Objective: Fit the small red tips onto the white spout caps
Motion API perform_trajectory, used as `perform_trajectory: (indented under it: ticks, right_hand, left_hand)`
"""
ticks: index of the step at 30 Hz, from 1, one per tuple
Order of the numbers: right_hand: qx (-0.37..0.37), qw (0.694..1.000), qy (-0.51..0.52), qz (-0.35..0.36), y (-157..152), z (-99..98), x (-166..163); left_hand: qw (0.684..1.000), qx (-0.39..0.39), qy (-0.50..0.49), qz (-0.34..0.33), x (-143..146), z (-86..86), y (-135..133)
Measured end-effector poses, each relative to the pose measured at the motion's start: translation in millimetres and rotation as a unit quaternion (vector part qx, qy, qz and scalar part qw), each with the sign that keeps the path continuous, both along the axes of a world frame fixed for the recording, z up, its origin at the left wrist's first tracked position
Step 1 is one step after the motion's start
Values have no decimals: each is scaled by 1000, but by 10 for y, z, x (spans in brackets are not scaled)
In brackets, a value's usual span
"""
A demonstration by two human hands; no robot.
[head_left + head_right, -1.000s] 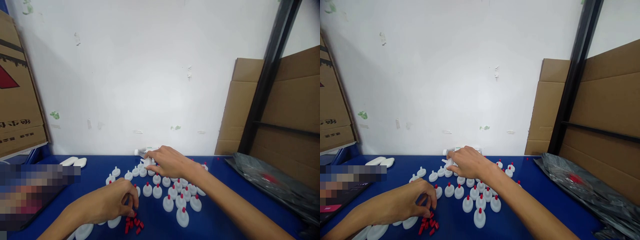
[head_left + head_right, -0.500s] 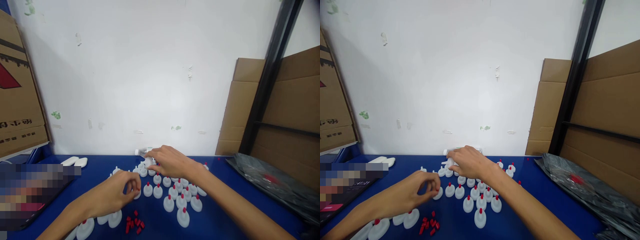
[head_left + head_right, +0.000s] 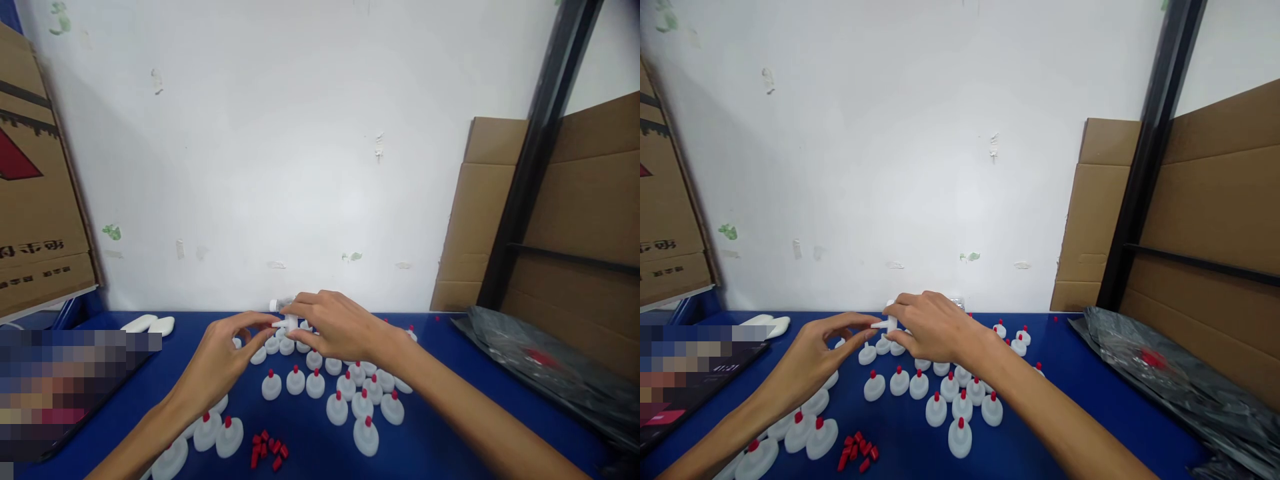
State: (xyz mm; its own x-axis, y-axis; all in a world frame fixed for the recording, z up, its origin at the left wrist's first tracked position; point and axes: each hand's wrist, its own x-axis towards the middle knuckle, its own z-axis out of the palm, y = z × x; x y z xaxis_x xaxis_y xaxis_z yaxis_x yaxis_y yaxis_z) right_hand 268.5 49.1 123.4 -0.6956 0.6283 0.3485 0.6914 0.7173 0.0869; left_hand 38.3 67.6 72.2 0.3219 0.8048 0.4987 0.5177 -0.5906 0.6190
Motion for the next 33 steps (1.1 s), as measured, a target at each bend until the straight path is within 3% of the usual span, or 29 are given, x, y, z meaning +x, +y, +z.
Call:
perform_trajectory:
  ticks: [10,20,24,33]
  right_hand:
    - [39,999,10,-11,-51,41,1]
    - [61,998,27,12,-67,23,-45]
    - [72,997,23,23,-54,-23,-78]
    - [72,996,19,42,-25,-100,-113]
  left_hand:
    - [994,-8,-107,16,42,139,-68]
    - [998,23,-49,33,22,12,-10]
    - [998,52,-15,6,15,-31,-4]
    - [999,42,17,-10,25,-48,-48]
